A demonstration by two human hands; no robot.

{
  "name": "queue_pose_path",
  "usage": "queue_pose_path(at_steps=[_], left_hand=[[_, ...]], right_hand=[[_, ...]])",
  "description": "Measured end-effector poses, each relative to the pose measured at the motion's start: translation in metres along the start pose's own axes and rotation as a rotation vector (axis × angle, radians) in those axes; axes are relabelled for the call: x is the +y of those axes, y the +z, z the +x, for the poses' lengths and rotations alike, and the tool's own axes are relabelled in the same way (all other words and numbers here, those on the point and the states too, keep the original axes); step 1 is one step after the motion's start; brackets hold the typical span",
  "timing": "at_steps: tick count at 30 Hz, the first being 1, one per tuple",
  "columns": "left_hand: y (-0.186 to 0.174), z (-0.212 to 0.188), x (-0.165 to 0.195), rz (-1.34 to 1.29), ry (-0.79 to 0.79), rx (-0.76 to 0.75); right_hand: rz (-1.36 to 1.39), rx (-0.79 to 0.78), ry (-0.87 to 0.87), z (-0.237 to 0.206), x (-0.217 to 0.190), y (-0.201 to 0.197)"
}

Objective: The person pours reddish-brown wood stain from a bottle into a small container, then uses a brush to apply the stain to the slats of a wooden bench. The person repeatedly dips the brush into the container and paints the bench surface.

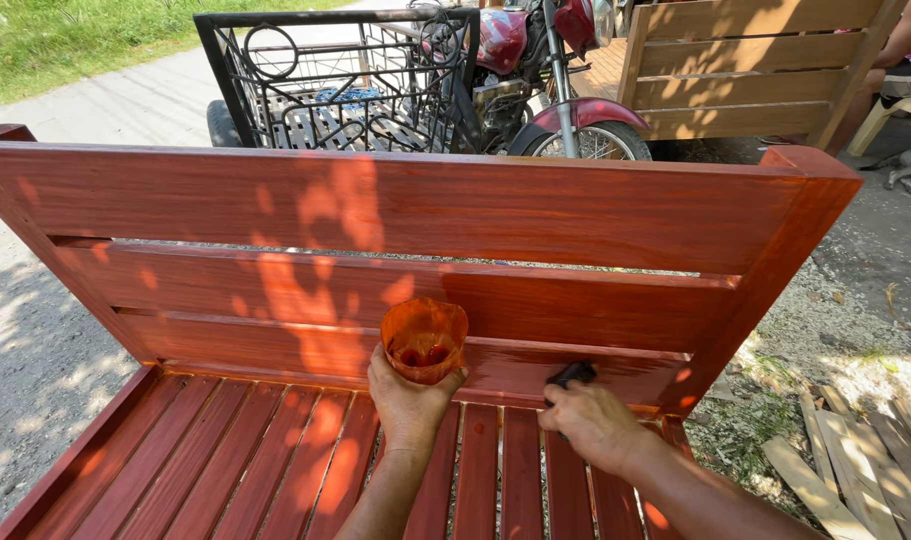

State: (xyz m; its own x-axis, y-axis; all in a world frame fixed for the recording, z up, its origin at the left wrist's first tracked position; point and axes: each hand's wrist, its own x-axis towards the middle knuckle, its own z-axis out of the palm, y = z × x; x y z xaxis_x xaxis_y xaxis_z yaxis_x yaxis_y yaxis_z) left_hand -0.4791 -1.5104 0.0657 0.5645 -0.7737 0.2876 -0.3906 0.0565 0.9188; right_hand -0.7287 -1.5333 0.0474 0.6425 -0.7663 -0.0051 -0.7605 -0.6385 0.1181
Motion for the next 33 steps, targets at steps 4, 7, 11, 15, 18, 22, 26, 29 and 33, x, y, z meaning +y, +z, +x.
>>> queue_pose_path(at_steps=[4, 7, 11, 15, 18, 22, 26, 29, 33], left_hand=[[-0.018, 0.015, -0.011, 0.027, 0.013, 0.083], [-0.029, 0.024, -0.012, 0.017, 0.022, 0.131], [-0.033, 0.028, -0.008, -0.277, 0.032, 0.054], [-0.022, 0.02, -0.003, -0.04, 0.07, 0.139], [-0.012, 0.012, 0.001, -0.035, 0.08, 0.106], [-0.001, 0.001, 0.009, 0.029, 0.059, 0.063], [0.012, -0.01, 0.02, -0.026, 0.046, 0.011], [0.021, -0.018, 0.027, 0.013, 0.018, -0.029], [0.034, -0.026, 0.035, -0.006, 0.063, -0.01]], right_hand=[[0.03, 0.069, -0.161, 0.04, -0.036, -0.002], [0.098, 0.135, -0.287, 0.055, -0.059, -0.008], [0.06, 0.158, -0.45, 0.066, -0.069, -0.017], [-0.003, 0.112, -0.343, 0.054, -0.051, -0.019], [-0.042, 0.032, -0.279, 0.028, -0.027, -0.014], [-0.045, -0.02, -0.233, -0.004, 0.002, -0.009], [-0.11, -0.12, -0.15, -0.041, 0.041, -0.002], [-0.141, -0.145, -0.094, -0.068, 0.067, 0.006], [-0.13, -0.174, 0.046, -0.106, 0.095, 0.016]])
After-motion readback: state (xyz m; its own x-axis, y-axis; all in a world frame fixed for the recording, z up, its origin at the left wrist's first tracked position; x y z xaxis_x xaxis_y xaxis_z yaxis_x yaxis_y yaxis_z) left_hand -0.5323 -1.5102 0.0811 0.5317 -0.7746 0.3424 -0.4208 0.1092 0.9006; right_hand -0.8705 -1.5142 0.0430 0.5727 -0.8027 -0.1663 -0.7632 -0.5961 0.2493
